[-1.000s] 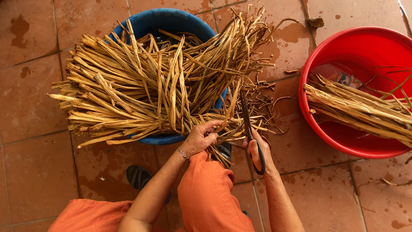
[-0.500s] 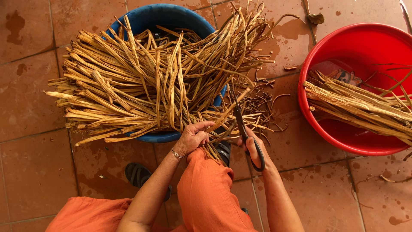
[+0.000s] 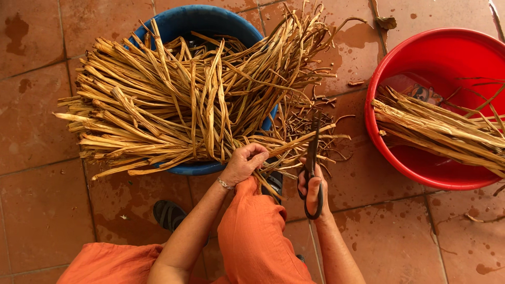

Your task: The person sits on the floor sorting through a large bundle of dried leaves in a blue basin, pulling out individual leaves and cutting off the root ends with scissors. Trimmed leaves are placed into a red bucket while discarded root ends accumulate on the floor.

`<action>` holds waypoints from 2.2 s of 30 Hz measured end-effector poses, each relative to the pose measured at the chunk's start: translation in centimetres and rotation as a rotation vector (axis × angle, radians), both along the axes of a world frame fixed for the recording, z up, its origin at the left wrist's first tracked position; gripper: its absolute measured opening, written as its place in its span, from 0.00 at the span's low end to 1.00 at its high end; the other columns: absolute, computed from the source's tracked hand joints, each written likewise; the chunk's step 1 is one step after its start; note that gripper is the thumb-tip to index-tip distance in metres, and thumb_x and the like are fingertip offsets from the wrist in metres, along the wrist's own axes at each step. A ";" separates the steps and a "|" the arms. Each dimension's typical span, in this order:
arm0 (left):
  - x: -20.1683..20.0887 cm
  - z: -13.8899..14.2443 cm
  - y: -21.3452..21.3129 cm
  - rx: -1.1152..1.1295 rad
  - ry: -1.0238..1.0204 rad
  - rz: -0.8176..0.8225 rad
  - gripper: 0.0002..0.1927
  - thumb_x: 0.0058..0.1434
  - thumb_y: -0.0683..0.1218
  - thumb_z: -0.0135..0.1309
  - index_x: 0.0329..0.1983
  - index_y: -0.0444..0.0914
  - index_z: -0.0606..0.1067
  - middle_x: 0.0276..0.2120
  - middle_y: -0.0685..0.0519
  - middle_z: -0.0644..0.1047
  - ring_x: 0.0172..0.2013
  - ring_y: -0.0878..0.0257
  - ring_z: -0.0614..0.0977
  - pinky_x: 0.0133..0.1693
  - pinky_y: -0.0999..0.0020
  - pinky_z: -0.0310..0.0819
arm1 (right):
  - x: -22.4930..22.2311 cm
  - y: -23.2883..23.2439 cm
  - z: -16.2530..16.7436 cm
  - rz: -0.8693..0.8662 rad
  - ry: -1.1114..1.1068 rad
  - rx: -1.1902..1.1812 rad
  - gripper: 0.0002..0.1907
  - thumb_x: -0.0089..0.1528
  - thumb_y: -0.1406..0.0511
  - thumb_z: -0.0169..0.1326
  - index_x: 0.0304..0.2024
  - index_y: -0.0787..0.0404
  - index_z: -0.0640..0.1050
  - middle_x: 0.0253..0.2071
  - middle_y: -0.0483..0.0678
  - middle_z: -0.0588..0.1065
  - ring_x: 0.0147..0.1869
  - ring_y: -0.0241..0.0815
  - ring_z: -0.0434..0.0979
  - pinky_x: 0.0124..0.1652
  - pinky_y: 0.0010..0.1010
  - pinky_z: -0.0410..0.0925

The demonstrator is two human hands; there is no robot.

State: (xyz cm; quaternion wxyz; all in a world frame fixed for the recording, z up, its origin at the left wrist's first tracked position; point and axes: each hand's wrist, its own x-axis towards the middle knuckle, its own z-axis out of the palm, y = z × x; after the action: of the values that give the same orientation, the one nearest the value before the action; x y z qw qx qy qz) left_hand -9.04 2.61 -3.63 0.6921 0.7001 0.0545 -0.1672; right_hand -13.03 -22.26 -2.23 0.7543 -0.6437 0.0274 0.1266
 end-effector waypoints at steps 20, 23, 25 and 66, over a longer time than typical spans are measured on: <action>8.6 -2.1 -1.6 0.789 -0.577 0.199 0.10 0.66 0.47 0.58 0.46 0.37 0.79 0.41 0.51 0.76 0.45 0.61 0.76 0.49 0.62 0.72 | -2.2 -4.0 -0.6 -0.451 0.014 -0.003 0.43 0.68 0.36 0.38 0.60 0.68 0.68 0.23 0.42 0.65 0.20 0.29 0.61 0.21 0.20 0.56; 10.6 -2.9 -1.5 0.952 -0.327 0.137 0.14 0.59 0.51 0.64 0.41 0.37 0.78 0.37 0.50 0.76 0.43 0.57 0.75 0.46 0.59 0.70 | -2.5 -3.1 0.1 -0.400 -0.009 -0.048 0.42 0.68 0.36 0.38 0.60 0.67 0.68 0.24 0.42 0.65 0.21 0.28 0.60 0.21 0.20 0.56; 11.3 -3.2 -1.9 1.009 -0.265 0.075 0.13 0.57 0.51 0.65 0.38 0.38 0.78 0.36 0.51 0.76 0.42 0.57 0.75 0.46 0.58 0.70 | -2.6 -2.4 0.5 -0.355 -0.015 -0.070 0.42 0.68 0.36 0.38 0.60 0.67 0.69 0.24 0.42 0.65 0.21 0.28 0.60 0.21 0.20 0.56; 3.9 -1.3 -2.4 0.618 -0.401 -0.037 0.09 0.57 0.46 0.65 0.40 0.41 0.82 0.38 0.57 0.82 0.42 0.60 0.78 0.51 0.57 0.69 | -2.6 0.0 -4.4 0.082 0.026 -0.504 0.34 0.68 0.40 0.35 0.40 0.62 0.73 0.17 0.43 0.67 0.20 0.35 0.67 0.23 0.31 0.63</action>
State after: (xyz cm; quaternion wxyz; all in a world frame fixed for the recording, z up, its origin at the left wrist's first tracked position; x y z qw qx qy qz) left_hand -5.16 0.16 -4.94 0.4418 0.8958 -0.0467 -0.0149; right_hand -15.62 -22.25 -6.66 0.5638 -0.8102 0.0415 0.1547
